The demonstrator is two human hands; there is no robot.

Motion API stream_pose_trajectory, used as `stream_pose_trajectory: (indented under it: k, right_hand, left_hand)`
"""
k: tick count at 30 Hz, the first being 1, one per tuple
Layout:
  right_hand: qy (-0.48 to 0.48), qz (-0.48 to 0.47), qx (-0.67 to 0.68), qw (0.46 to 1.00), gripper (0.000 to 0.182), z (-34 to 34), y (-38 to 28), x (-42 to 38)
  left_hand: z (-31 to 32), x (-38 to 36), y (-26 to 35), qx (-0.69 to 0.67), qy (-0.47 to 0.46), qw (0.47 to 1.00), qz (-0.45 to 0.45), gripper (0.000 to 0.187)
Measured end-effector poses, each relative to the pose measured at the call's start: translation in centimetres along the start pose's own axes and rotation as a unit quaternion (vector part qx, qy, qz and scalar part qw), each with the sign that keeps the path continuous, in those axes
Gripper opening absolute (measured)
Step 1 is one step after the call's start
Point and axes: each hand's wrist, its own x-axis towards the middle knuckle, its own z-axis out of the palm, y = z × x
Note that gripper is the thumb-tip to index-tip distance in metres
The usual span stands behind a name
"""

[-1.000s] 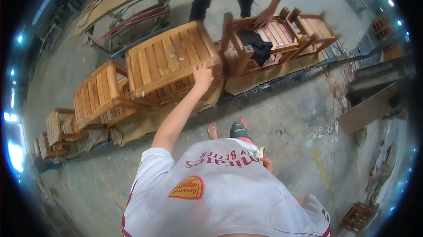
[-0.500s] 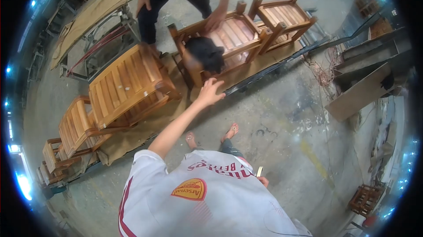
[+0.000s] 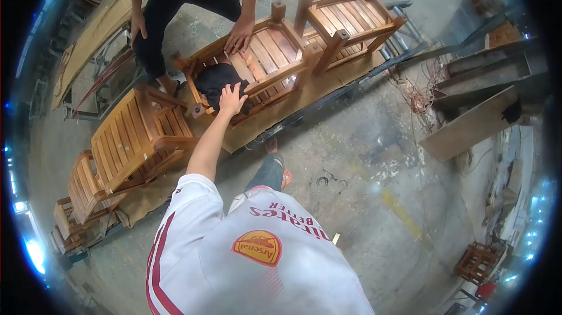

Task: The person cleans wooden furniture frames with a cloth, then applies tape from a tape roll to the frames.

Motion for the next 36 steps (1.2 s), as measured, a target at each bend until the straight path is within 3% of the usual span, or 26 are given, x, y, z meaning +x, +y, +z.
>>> stream_pose_trajectory:
  k: [7,8,11,12,15,16,18,19,20,21,23,25,27,28,31,36]
  right_hand:
    - [-0.052,0.006,-0.048,0.997,0.031,2.4,-2.5,7.6]
    - [-0.059,0.005,-0.055,0.997,0.030,2.9,-2.9,8.7]
    - [-0.082,-0.003,-0.082,0.993,0.029,4.2,-4.3,12.6]
    - [-0.090,-0.010,-0.095,0.991,0.029,4.7,-4.9,14.4]
    - [-0.112,-0.012,-0.102,0.988,0.028,7.0,-7.7,21.3]
    - [-0.117,0.031,-0.056,0.991,0.024,8.6,-9.6,24.4]
    - [-0.097,0.021,-0.035,0.994,0.023,12.9,-11.6,31.6]
    - [-0.092,-0.009,-0.052,0.994,0.028,15.3,-11.8,35.6]
    - [-0.086,-0.109,-0.078,0.987,0.032,17.6,-9.9,40.3]
    - [-0.087,-0.115,-0.070,0.987,0.030,20.6,-12.3,43.9]
    - [-0.066,-0.247,-0.070,0.964,0.030,26.7,-12.1,52.2]
    - [-0.084,-0.277,-0.180,0.940,0.028,31.7,-13.6,57.6]
    - [-0.174,-0.223,-0.241,0.929,0.027,35.2,-15.2,60.3]
    - [-0.194,-0.258,-0.262,0.910,0.027,36.6,-14.2,61.0]
    - [-0.258,-0.248,-0.329,0.874,0.028,37.8,-13.8,60.7]
    - [-0.277,-0.218,-0.295,0.888,0.027,37.8,-13.5,61.3]
  left_hand:
    - [-3.5,-0.1,1.5,-0.017,0.005,1.000,0.008,0.063]
    - [-3.5,-0.4,1.9,-0.007,0.056,0.998,0.018,0.059]
    - [-2.9,0.6,2.1,-0.062,0.038,0.996,-0.051,0.053]
    - [-2.6,0.5,2.4,-0.048,0.112,0.992,-0.036,0.043]
    - [-1.6,0.9,2.3,-0.039,0.158,0.986,-0.039,0.036]
    - [-1.2,1.0,2.4,-0.020,0.210,0.977,-0.022,0.032]
    - [-1.3,1.4,2.4,-0.030,0.200,0.979,-0.038,0.031]
    - [-1.6,1.2,2.7,-0.035,0.191,0.980,-0.049,0.031]
    - [-2.0,1.3,3.0,-0.044,0.183,0.979,-0.072,0.031]
    - [-2.0,1.5,3.1,-0.068,0.177,0.975,-0.114,0.033]
    - [-2.6,2.2,3.9,-0.074,0.151,0.958,-0.231,0.036]
    - [-2.7,3.0,4.0,-0.076,0.159,0.932,-0.318,0.038]
    - [-2.1,3.5,3.9,-0.069,0.178,0.907,-0.375,0.038]
    - [-1.9,3.7,3.8,-0.063,0.195,0.898,-0.390,0.038]
    - [-1.6,3.5,4.1,-0.056,0.227,0.887,-0.399,0.035]
    - [-2.3,3.5,4.2,-0.056,0.224,0.882,-0.411,0.033]
